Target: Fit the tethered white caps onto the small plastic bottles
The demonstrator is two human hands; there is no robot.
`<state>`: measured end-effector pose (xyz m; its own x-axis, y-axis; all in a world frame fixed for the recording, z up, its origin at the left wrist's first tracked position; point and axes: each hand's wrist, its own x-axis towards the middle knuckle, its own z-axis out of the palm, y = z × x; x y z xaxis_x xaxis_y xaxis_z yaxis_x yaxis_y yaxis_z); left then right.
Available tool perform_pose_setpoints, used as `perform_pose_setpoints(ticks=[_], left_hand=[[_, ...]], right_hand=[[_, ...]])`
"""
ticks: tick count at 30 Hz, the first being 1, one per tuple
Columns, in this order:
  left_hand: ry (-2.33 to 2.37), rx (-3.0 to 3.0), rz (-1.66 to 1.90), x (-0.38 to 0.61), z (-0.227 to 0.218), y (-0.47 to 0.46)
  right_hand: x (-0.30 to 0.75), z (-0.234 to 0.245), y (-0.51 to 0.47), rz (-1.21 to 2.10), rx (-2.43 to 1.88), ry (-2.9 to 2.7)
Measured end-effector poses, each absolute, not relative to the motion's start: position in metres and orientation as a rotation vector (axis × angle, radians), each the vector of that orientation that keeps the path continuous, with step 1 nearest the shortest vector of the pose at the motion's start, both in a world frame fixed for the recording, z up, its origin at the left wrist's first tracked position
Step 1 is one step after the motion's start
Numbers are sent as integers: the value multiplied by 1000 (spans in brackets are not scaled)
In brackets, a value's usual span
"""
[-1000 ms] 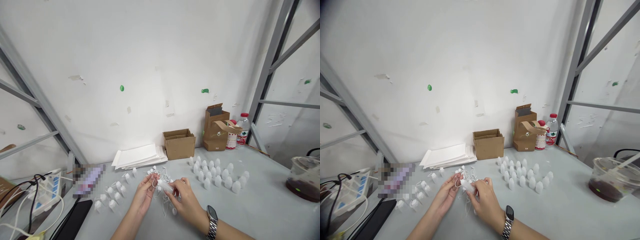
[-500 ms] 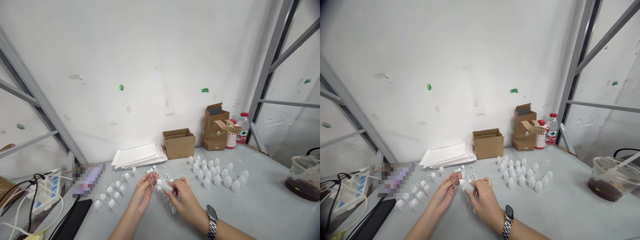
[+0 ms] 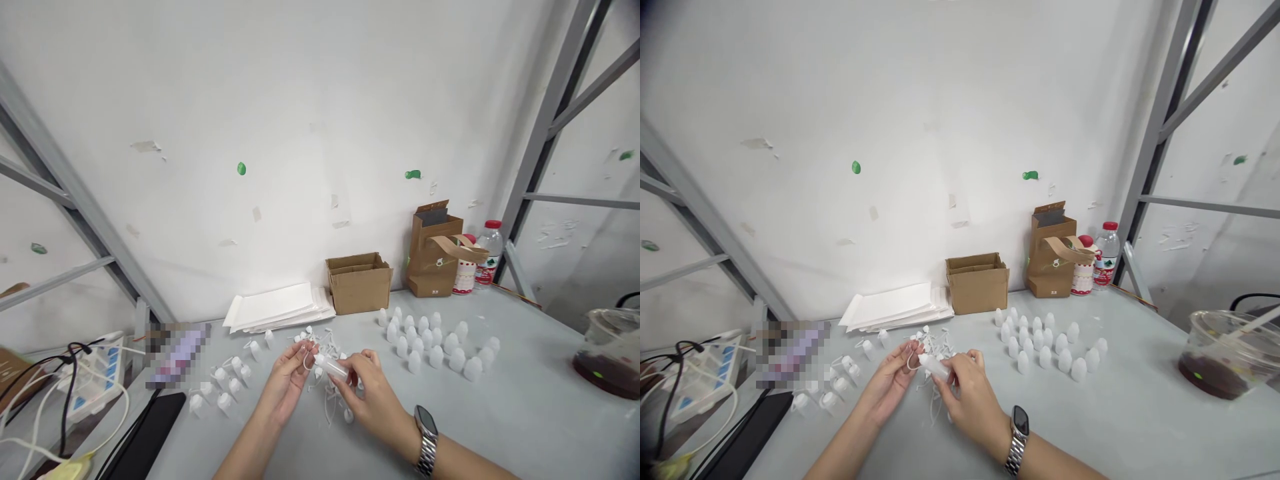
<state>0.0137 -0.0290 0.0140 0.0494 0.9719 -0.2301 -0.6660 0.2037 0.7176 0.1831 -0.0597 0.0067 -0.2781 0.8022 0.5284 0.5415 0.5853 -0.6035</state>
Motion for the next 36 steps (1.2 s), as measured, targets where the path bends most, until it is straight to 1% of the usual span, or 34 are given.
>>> perform_pose_setpoints(ticks=[25, 31, 36], left_hand=[[962, 733, 1350, 16, 19, -31], [986, 772, 1339, 17, 16, -30], [965, 563, 1377, 22, 12, -30]], right_hand=[[185, 10, -60, 238, -1030, -2039], [183, 7, -60, 347, -1089, -2010], [179, 4, -60, 435, -1155, -1938]])
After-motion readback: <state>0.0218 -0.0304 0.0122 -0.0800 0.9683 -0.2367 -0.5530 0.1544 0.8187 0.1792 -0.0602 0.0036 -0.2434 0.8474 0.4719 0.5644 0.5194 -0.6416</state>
